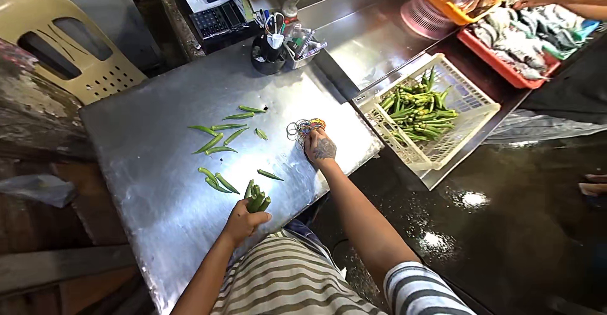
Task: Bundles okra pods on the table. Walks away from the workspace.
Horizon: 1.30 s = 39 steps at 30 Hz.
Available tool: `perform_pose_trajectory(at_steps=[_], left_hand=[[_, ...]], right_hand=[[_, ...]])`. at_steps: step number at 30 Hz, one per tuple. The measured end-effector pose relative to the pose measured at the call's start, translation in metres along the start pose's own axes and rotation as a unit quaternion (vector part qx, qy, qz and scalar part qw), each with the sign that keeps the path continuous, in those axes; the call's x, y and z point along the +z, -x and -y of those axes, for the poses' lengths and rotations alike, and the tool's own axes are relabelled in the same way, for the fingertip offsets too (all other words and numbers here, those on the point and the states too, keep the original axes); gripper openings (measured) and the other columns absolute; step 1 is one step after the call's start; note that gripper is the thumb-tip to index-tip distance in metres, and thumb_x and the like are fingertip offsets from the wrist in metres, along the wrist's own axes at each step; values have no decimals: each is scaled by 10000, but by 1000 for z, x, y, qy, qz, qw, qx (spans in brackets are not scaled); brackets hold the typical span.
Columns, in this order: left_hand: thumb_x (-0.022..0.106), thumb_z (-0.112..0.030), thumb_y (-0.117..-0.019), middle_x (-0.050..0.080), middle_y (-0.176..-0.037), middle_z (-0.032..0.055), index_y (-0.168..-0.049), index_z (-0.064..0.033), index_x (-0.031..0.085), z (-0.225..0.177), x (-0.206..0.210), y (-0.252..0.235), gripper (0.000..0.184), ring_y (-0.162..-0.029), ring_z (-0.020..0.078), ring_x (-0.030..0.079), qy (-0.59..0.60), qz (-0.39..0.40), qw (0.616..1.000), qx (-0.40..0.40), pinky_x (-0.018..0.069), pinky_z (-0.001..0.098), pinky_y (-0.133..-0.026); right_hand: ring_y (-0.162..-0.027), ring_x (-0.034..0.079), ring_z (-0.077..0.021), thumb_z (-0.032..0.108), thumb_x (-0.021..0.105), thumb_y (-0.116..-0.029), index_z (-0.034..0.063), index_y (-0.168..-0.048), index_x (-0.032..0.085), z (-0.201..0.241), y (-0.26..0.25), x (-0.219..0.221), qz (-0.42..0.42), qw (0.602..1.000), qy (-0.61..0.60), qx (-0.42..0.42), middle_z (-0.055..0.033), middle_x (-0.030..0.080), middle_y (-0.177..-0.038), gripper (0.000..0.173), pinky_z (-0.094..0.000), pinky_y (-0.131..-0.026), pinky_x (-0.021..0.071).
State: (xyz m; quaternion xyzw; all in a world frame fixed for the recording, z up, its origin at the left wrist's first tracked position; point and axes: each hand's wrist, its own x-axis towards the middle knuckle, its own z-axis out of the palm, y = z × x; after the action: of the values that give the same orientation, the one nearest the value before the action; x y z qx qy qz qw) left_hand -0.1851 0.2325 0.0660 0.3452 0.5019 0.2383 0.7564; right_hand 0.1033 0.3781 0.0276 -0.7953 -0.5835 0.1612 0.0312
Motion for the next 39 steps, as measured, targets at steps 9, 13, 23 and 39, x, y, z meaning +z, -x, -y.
perform_pose_trajectory(at_steps=[9,13,23,39], left_hand=[[748,-92,-777,506,-565,-3,-885,-81,636,-3,-5,-3,157,-406,79,413,15,5,1000,8,345,223,-389],[726,-80,-794,458,-528,-15,-867,-86,617,4,-14,-3,132,-394,68,396,46,18,999,4,336,217,-384],[717,-63,-810,433,-508,-24,-827,-95,598,6,-19,-1,124,-386,60,388,68,44,997,8,329,208,-380],[708,-74,-805,536,-620,-36,-963,-103,633,-9,-15,9,177,-436,47,407,-12,42,997,62,344,215,-414]], right_hand=[[-942,676,-330,170,564,-1043,-34,-1163,597,-15,12,-34,28,964,-264,-2,-202,684,-1015,239,-552,-880,539],[-759,697,-161,53,669,-975,0,-1048,606,-27,18,-41,50,847,-529,14,-81,704,-831,110,-360,-765,600],[-818,734,-301,48,365,-1045,131,-1119,575,-3,49,-73,137,629,-765,8,-128,731,-1029,237,-564,-814,611],[-1101,621,-169,434,855,-761,13,-1243,574,106,114,-47,382,763,-254,-455,-124,651,-1182,699,-364,-927,539]])
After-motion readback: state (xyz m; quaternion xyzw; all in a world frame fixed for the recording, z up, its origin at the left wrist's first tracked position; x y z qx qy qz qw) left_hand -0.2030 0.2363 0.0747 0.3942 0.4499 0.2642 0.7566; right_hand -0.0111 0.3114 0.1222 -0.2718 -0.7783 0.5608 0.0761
